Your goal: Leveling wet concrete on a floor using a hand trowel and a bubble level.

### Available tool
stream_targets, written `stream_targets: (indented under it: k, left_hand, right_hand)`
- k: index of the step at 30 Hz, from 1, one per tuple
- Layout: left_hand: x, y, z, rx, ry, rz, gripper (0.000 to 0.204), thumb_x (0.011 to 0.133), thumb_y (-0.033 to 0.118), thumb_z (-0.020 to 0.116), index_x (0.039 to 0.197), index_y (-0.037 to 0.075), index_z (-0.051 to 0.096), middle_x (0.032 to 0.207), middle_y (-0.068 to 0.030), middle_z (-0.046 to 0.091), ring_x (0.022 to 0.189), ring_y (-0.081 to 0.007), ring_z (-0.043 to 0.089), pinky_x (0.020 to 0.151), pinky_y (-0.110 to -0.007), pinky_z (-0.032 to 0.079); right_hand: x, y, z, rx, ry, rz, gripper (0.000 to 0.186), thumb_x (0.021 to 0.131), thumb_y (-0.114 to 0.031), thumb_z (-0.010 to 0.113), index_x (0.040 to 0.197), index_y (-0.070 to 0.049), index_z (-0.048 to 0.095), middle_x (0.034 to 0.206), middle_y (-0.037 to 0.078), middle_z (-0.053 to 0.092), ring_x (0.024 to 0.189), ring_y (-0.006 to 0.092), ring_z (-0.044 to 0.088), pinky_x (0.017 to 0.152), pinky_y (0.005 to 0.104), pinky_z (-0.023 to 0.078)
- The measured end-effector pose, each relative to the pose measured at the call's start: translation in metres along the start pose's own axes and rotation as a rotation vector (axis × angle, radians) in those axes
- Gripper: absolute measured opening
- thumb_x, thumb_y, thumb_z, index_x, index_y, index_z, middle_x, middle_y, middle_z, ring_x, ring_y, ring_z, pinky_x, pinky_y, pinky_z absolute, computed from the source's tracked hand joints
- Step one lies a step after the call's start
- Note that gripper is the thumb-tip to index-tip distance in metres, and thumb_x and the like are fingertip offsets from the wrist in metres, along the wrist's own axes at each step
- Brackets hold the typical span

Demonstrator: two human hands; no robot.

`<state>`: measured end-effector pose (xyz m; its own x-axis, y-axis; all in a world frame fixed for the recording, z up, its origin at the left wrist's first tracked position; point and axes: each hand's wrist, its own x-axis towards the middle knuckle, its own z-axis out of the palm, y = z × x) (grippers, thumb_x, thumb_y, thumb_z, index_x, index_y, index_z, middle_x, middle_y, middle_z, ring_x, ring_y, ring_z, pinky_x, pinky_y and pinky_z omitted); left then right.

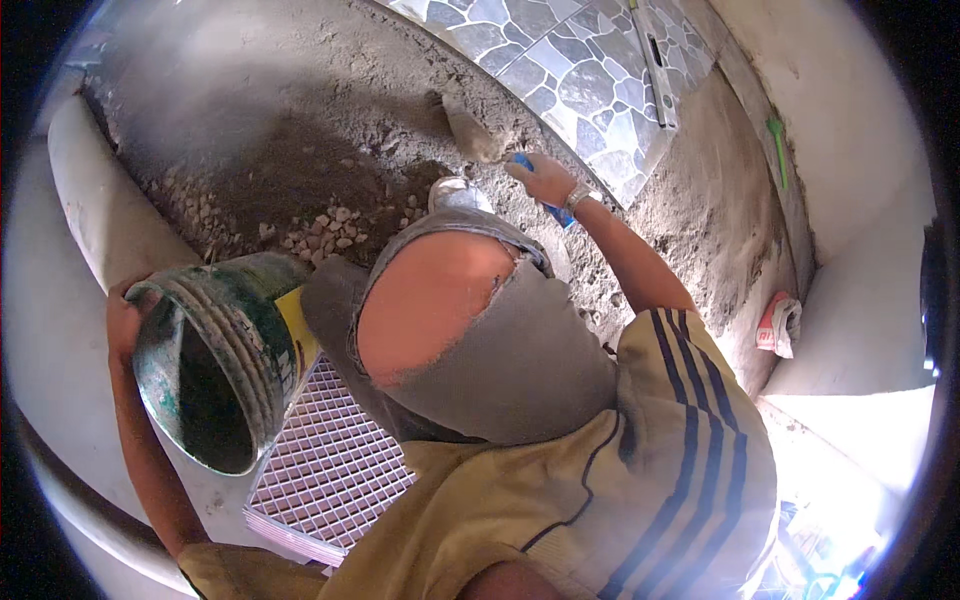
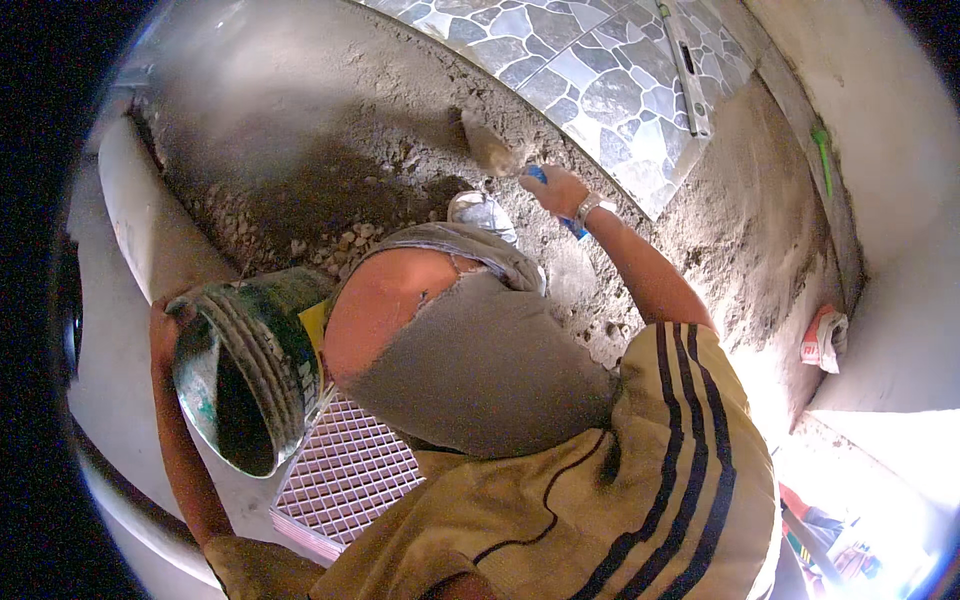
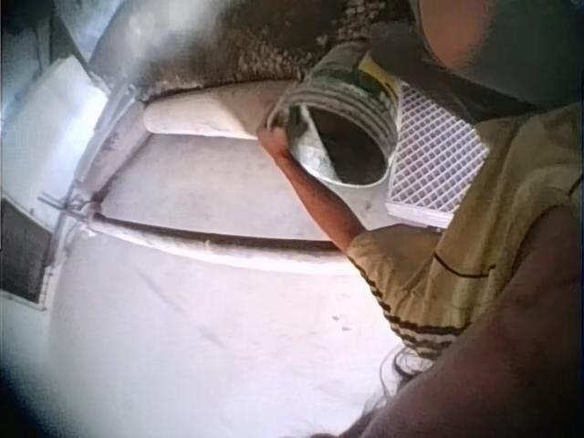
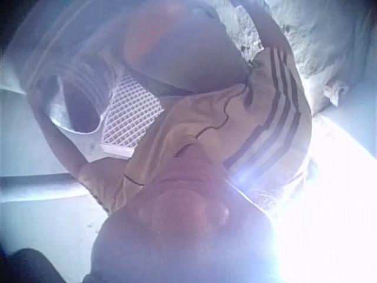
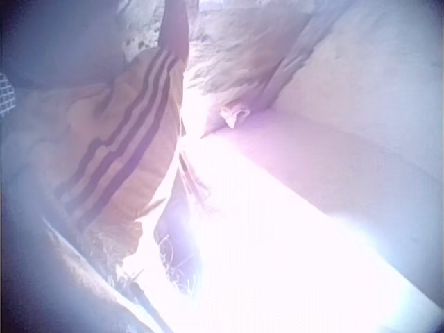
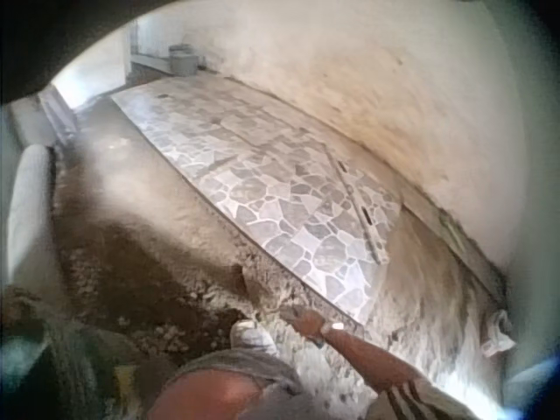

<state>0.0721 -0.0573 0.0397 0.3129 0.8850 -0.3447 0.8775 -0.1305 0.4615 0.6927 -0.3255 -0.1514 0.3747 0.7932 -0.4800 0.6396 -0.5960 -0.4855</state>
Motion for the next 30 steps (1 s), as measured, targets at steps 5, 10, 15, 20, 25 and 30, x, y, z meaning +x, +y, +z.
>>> stream_targets:
  k: [5,10,15,20,25,30]
  left_hand:
    - [0.003,-0.003,0.001,-0.178,-0.039,-0.067,0.037,0.072,0.011,0.071,0.106,-0.002,0.064,0.100,-0.0143,0.066,0.093,-0.0229,0.062,0.085,-0.032,0.046]
    - [0.003,0.000,-0.007,0.004,0.008,0.017,0.042,0.070,0.014,0.073,0.107,-0.003,0.063,0.103,-0.0148,0.065,0.093,-0.0236,0.062,0.086,-0.033,0.046]
    - [0.007,-0.002,-0.003,-0.033,0.026,0.038,0.044,0.069,0.020,0.075,0.104,-0.004,0.064,0.099,-0.0164,0.066,0.092,-0.0232,0.062,0.085,-0.032,0.046]
    - [0.002,0.002,-0.005,0.008,-0.004,0.043,0.045,0.069,0.022,0.075,0.103,-0.005,0.064,0.094,-0.0158,0.067,0.089,-0.0226,0.064,0.084,-0.032,0.046]
    - [0.003,0.013,-0.004,-0.056,0.008,0.043,0.048,0.067,0.024,0.076,0.102,-0.006,0.064,0.092,-0.0152,0.068,0.087,-0.0233,0.064,0.081,-0.032,0.047]
    - [0.001,0.015,-0.006,-0.010,0.008,0.013,0.047,0.065,0.020,0.077,0.103,-0.006,0.064,0.090,-0.0148,0.068,0.086,-0.0219,0.064,0.080,-0.032,0.047]
  right_hand:
    - [0.014,-0.033,-0.010,0.144,-0.039,0.035,0.056,0.085,-0.055,0.048,0.101,-0.003,0.059,0.064,0.013,0.060,0.050,0.0223,0.061,0.053,0.0346,0.051]
    - [0.034,-0.054,-0.015,-0.004,-0.209,-0.197,0.058,0.083,-0.055,0.053,0.099,0.000,0.058,0.059,0.010,0.059,0.049,0.0180,0.062,0.053,0.0352,0.051]
    - [0.049,-0.050,-0.012,0.028,0.073,0.020,0.042,0.084,-0.043,0.053,0.105,-0.008,0.062,0.057,0.008,0.059,0.048,0.0187,0.060,0.051,0.0342,0.050]
    - [0.055,-0.083,-0.028,0.055,-0.166,-0.078,0.041,0.085,-0.042,0.054,0.097,-0.004,0.062,0.061,0.010,0.060,0.050,0.0178,0.057,0.051,0.0332,0.048]
    - [0.100,-0.076,-0.022,-0.048,0.029,-0.127,0.058,0.078,-0.055,0.056,0.083,0.002,0.064,0.071,0.020,0.064,0.068,0.0313,0.065,0.067,0.0442,0.049]
    - [0.125,-0.104,-0.021,-0.038,-0.046,-0.196,0.060,0.078,-0.055,0.054,0.083,0.004,0.064,0.076,0.022,0.064,0.073,0.0345,0.064,0.071,0.0434,0.048]
